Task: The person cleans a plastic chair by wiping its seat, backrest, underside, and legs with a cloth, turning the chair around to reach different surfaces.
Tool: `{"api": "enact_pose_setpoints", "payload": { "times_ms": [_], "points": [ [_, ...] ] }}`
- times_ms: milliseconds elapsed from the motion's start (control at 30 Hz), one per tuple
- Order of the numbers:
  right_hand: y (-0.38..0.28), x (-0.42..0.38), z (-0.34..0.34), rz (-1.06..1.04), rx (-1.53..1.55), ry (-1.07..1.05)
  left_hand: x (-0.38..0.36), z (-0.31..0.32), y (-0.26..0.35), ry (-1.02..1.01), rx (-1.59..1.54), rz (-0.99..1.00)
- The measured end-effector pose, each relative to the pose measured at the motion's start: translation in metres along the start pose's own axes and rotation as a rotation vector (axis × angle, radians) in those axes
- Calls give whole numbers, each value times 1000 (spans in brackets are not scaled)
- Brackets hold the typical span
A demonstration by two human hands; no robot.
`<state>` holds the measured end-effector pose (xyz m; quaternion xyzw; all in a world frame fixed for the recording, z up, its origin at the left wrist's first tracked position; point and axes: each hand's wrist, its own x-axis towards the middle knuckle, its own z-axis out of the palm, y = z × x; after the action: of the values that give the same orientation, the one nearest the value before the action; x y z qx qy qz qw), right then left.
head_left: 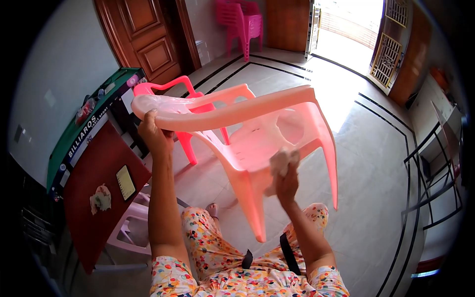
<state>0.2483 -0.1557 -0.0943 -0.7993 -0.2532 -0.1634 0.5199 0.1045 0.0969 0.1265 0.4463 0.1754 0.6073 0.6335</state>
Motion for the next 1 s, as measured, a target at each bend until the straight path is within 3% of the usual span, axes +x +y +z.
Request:
{"api": "enact_pose_setpoints", "payload": {
  "times_ms": [133, 167, 233, 367, 433, 467, 667, 833, 1000],
  "points": [
    [-39, -54, 12, -455, -274, -209, -2, 1, 1, -5, -12, -2],
    [-44, -61, 13, -461, -267, -214, -2, 1, 1, 3, -9, 4],
    [-70, -68, 2, -218, -520, -905, -4, -1, 1, -42, 26, 6],
    [-21, -113, 36, -200, -411, -936, -7, 2, 3, -31, 34, 1],
    [-35, -100, 18, 150, -277, -1022, -9, 4, 8, -39, 75, -1],
    [-33, -95, 14, 142, -276, -1032, -12, 5, 10, -55, 116, -24],
    [-43, -54, -15, 120, -10, -588, -20, 15, 14, 7, 67, -70],
    [-21, -66, -20, -37, 62, -431, -56, 33, 28, -90, 113, -92],
    [-5, -75, -34, 21, 102, -251, -103, 68, 36, -199, 125, -68]
  ]
}}
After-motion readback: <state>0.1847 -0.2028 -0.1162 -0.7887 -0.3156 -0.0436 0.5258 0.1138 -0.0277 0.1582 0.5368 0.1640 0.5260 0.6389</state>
